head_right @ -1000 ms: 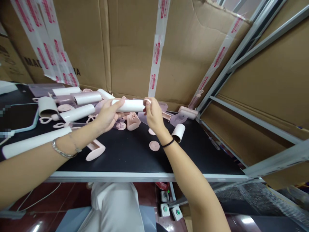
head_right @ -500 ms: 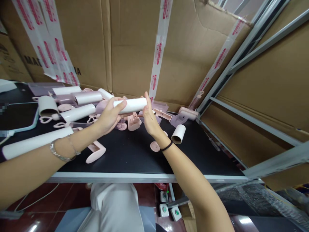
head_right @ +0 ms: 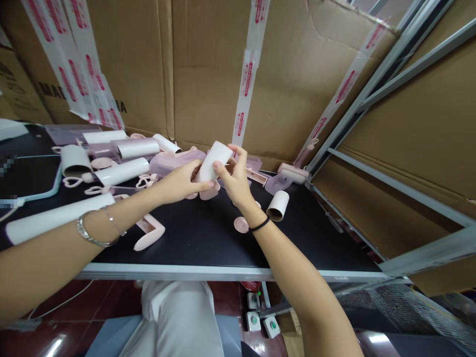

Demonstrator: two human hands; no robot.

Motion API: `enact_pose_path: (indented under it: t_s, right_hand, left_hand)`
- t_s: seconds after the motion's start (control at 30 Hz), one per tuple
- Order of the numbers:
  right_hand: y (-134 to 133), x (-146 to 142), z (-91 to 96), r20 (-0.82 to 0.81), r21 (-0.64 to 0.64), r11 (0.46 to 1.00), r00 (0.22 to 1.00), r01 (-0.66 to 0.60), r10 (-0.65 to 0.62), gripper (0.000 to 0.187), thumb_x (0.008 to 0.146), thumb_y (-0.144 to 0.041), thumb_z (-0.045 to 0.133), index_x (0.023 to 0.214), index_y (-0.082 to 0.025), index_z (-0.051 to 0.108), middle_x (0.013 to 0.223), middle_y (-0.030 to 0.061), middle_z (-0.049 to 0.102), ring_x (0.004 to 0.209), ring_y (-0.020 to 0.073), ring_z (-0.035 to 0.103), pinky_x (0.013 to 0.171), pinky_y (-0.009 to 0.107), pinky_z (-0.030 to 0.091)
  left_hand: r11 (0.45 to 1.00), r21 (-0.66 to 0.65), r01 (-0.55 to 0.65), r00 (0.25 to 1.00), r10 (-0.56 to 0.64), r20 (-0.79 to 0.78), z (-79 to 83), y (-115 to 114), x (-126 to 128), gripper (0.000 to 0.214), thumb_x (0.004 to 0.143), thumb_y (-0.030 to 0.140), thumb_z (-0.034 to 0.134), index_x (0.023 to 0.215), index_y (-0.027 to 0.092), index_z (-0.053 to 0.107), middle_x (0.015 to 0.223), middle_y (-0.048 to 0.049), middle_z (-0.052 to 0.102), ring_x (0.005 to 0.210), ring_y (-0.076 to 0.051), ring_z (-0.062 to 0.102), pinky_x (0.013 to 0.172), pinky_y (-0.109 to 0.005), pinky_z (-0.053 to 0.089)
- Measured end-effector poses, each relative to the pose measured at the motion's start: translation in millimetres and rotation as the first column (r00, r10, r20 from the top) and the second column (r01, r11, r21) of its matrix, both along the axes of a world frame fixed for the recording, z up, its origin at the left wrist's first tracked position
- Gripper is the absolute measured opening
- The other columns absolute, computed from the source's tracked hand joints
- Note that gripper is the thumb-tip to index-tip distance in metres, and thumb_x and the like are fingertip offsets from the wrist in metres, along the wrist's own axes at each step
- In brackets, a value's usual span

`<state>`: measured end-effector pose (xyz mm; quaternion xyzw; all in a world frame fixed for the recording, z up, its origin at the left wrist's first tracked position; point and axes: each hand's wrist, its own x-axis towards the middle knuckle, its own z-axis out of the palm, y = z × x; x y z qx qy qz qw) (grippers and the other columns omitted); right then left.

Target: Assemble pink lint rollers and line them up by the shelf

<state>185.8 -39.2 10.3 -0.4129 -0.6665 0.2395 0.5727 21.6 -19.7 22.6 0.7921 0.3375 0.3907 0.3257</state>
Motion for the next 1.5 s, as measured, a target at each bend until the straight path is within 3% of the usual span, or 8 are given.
enact_pose_path:
  t_s: [0.13, 0.33, 0.5, 0.6, 0.9, 1.07, 1.33, 1.5]
  right_hand:
    - [-5.0, -5.9, 0.1, 0.020, 0.038, 0.999, 1.000, -0.008, 0.008, 0.077, 0.076, -0.054, 0.062, 0.132, -0.031, 0.014, 0.117, 0.0080, 0.053, 0.102, 0.0216, 0.060, 0.088, 0.039, 0.051]
    - [4.5, 5.8, 5.3, -0.071, 0.118, 0.920, 0.928, 0.373, -0.367, 0.064, 0.086, -0.041, 0.046, 0.136, -0.027, 0.009, 0.133, 0.0130, 0.039, 0.119, 0.0239, 0.050, 0.094, 0.039, 0.046]
    - [18.0, 14.2, -0.8, 0.000, 0.080, 0.877, 0.880, 0.474, -0.476, 0.056, 0.090, -0.045, 0.035, 0.138, -0.025, 0.015, 0.131, 0.0131, 0.040, 0.117, 0.0211, 0.051, 0.090, 0.034, 0.049]
    - [21.0, 14.3, -3.9, 0.004, 0.089, 0.878, 0.881, 0.471, -0.473, 0.057, 0.090, -0.049, 0.033, 0.139, -0.025, 0.015, 0.130, 0.0128, 0.042, 0.118, 0.0217, 0.050, 0.087, 0.034, 0.050]
    - [11.5, -1.7, -0.7, -0.176, -0.058, 0.933, 0.917, 0.355, -0.359, 0.057, 0.091, -0.045, 0.032, 0.138, -0.023, 0.008, 0.138, 0.0167, 0.037, 0.121, 0.0207, 0.051, 0.090, 0.035, 0.049]
    - [6.2, -8.9, 2.4, -0.233, -0.125, 0.937, 0.909, 0.325, -0.346, 0.056, 0.089, -0.055, 0.029, 0.133, -0.025, 0.012, 0.130, 0.0148, 0.046, 0.112, 0.0199, 0.058, 0.078, 0.031, 0.054]
    - [3.4, -20.7, 3.3, -0.666, -0.095, 0.973, 0.713, 0.210, -0.219, 0.043, 0.078, -0.044, 0.056, 0.109, -0.027, 0.033, 0.096, -0.0003, 0.057, 0.076, 0.0128, 0.062, 0.066, 0.028, 0.054]
    - [1.3, -22.9, 2.9, -0.681, -0.071, 0.967, 0.696, 0.245, -0.226, 0.044, 0.075, -0.046, 0.061, 0.105, -0.027, 0.035, 0.096, -0.0003, 0.056, 0.079, 0.0139, 0.063, 0.068, 0.030, 0.054]
  left_hand:
    - [0.986, 0.155, 0.058, 0.984, -0.030, -0.176, -6.9, 2.1, 1.5, 0.041, 0.073, 0.045, 0.067, 0.101, 0.018, 0.055, 0.084, -0.0049, 0.061, 0.072, -0.021, 0.058, 0.066, -0.031, 0.044]
    - [0.872, 0.441, 0.214, 0.886, 0.017, -0.464, -22.7, 13.6, 0.3, 0.010, 0.070, 0.022, 0.064, 0.077, 0.018, 0.058, 0.088, -0.0071, 0.059, 0.090, -0.025, 0.055, 0.080, -0.035, 0.043]
    - [0.844, 0.513, 0.154, 0.924, 0.061, -0.377, -19.4, 13.7, -1.2, 0.009, 0.074, 0.016, 0.052, 0.071, 0.018, 0.060, 0.091, -0.0085, 0.060, 0.086, -0.022, 0.054, 0.083, -0.037, 0.043]
    - [0.820, 0.545, 0.174, 0.930, 0.044, -0.364, -9.9, 9.2, -1.5, 0.011, 0.075, 0.014, 0.053, 0.075, 0.017, 0.063, 0.088, -0.0089, 0.061, 0.089, -0.024, 0.053, 0.085, -0.040, 0.042]
    - [0.646, 0.728, 0.230, 0.958, -0.019, -0.286, -3.1, 2.6, -0.6, 0.023, 0.081, 0.006, 0.044, 0.085, 0.017, 0.063, 0.106, -0.0132, 0.059, 0.116, -0.028, 0.047, 0.098, -0.047, 0.041]
    - [0.626, 0.746, 0.230, 0.973, -0.131, -0.190, 0.8, -2.2, 0.6, 0.023, 0.088, 0.011, 0.043, 0.086, 0.021, 0.064, 0.104, -0.0094, 0.060, 0.117, -0.023, 0.050, 0.102, -0.045, 0.041]
    - [0.428, 0.867, 0.255, 0.967, -0.114, -0.228, -3.7, 0.8, -1.5, 0.009, 0.088, 0.016, 0.052, 0.086, 0.016, 0.061, 0.097, -0.0085, 0.059, 0.107, -0.020, 0.054, 0.096, -0.038, 0.048]
    - [0.420, 0.889, 0.181, 0.984, -0.074, -0.165, -7.0, 0.7, -1.6, 0.003, 0.085, 0.017, 0.058, 0.084, 0.015, 0.056, 0.097, -0.0097, 0.057, 0.103, -0.020, 0.055, 0.090, -0.038, 0.050]
